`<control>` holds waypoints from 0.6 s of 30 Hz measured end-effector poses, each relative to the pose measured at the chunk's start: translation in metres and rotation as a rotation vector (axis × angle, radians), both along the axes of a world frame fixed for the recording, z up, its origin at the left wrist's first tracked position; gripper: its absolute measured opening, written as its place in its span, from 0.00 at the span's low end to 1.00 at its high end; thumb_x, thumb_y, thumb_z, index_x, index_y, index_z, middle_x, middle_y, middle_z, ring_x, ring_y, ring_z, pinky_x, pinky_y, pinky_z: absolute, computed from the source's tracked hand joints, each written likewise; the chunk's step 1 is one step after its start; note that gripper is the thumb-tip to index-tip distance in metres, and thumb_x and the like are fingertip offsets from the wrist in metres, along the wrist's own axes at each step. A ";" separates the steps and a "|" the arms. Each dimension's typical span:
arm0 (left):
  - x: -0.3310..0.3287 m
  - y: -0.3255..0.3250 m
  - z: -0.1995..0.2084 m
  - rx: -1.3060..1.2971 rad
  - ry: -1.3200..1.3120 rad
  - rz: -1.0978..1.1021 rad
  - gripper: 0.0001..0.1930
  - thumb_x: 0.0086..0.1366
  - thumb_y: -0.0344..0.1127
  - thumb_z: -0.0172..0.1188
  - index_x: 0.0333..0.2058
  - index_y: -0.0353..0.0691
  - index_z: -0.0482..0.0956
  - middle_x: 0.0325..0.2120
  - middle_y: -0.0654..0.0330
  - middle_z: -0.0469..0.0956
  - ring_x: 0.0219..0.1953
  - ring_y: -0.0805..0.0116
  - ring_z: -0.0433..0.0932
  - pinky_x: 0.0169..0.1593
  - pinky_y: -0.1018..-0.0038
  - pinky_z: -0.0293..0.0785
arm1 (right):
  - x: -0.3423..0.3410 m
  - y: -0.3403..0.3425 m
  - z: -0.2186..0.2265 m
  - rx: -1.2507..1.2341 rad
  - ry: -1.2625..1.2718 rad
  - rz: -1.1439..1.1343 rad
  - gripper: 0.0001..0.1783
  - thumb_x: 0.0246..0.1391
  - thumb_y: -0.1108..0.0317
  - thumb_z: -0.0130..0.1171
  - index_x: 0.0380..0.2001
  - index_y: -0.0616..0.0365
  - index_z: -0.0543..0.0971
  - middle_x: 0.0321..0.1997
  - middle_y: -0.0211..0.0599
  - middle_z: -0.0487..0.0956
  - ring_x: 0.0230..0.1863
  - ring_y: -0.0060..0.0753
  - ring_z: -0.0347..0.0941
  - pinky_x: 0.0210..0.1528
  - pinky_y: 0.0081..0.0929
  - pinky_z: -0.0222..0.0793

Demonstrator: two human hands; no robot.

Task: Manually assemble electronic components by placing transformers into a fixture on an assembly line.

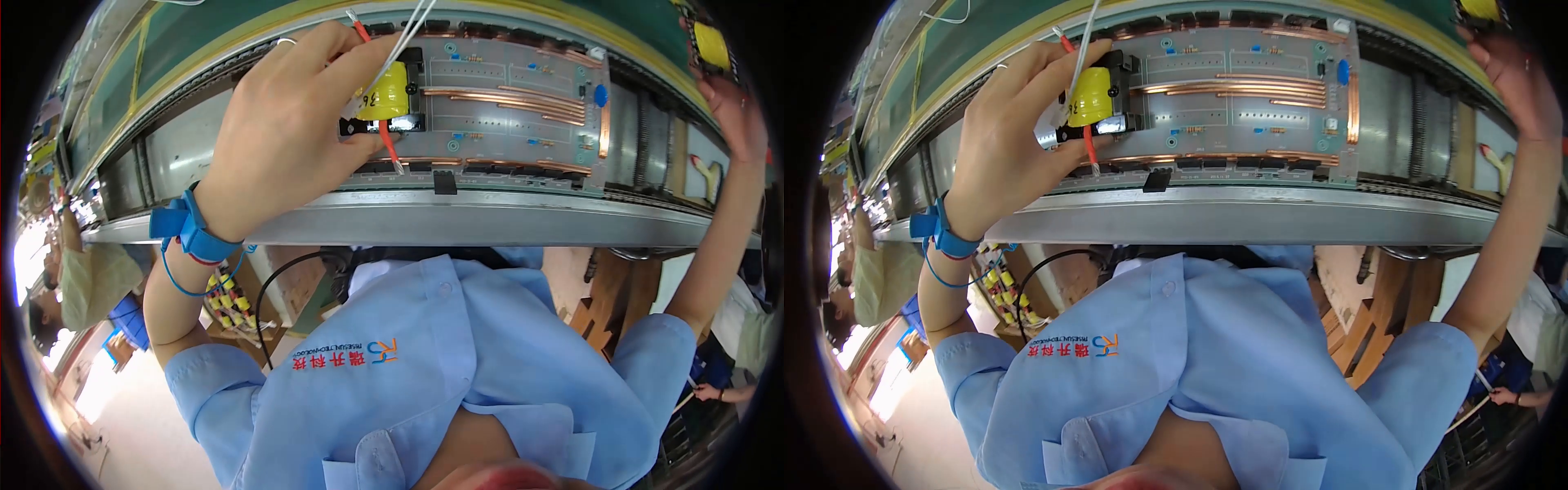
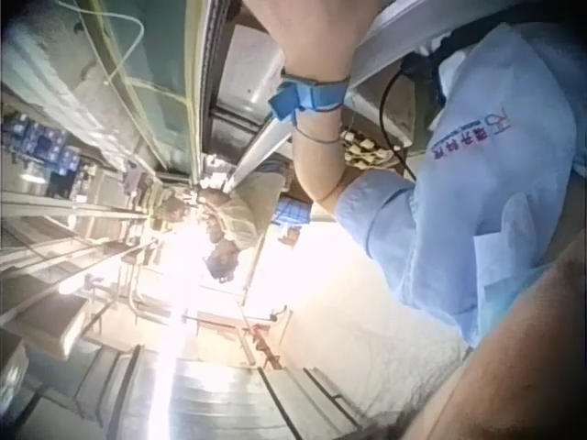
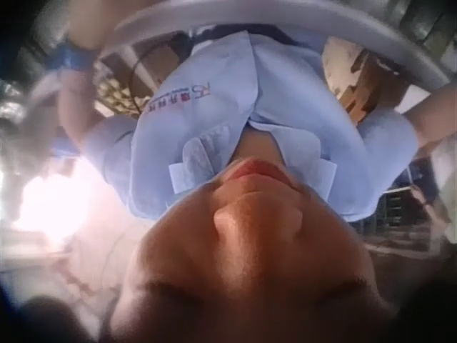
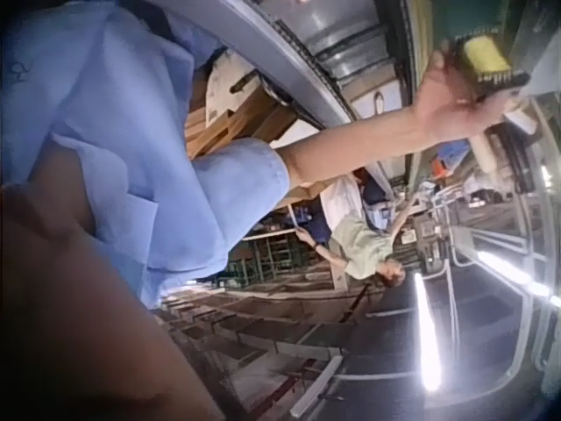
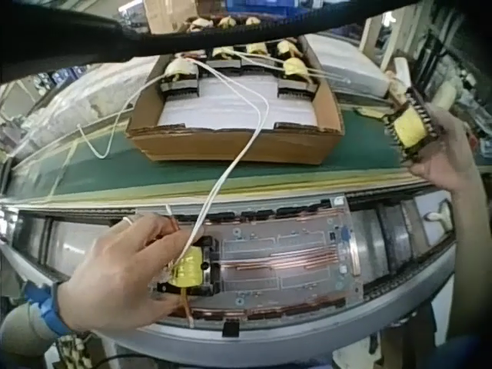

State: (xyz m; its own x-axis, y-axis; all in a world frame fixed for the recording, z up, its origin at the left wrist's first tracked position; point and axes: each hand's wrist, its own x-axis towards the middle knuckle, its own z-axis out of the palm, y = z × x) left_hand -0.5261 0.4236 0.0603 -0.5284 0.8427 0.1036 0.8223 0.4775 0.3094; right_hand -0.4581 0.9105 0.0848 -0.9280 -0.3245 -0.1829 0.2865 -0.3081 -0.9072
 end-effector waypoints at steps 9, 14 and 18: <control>-0.032 -0.011 0.033 0.016 -0.217 -0.196 0.40 0.48 0.54 0.70 0.58 0.43 0.70 0.43 0.57 0.72 0.42 0.54 0.73 0.45 0.62 0.69 | 0.053 -0.109 0.025 0.454 0.210 -0.296 0.38 0.49 0.65 0.62 0.61 0.70 0.62 0.57 0.46 0.72 0.58 0.40 0.70 0.57 0.34 0.68; -0.038 0.014 0.033 -0.075 -0.191 0.034 0.22 0.52 0.35 0.68 0.46 0.37 0.76 0.35 0.54 0.74 0.35 0.59 0.74 0.38 0.66 0.70 | 0.025 -0.192 0.007 0.680 0.237 -0.123 0.43 0.37 0.76 0.72 0.60 0.68 0.66 0.56 0.40 0.73 0.56 0.28 0.70 0.56 0.27 0.69; -0.051 0.026 0.068 -0.002 -0.232 0.266 0.08 0.58 0.33 0.64 0.30 0.33 0.79 0.25 0.54 0.76 0.25 0.65 0.74 0.30 0.71 0.71 | 0.021 -0.214 -0.008 0.760 0.296 -0.077 0.41 0.38 0.75 0.72 0.59 0.64 0.68 0.57 0.39 0.73 0.55 0.30 0.72 0.56 0.29 0.69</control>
State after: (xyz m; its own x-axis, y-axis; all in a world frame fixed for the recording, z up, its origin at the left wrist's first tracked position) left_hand -0.5768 0.4499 0.1280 -0.7387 0.6724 -0.0466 0.5767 0.6663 0.4727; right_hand -0.4375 0.6969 0.0767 -0.9870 -0.1442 -0.0715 0.0057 0.4128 -0.9108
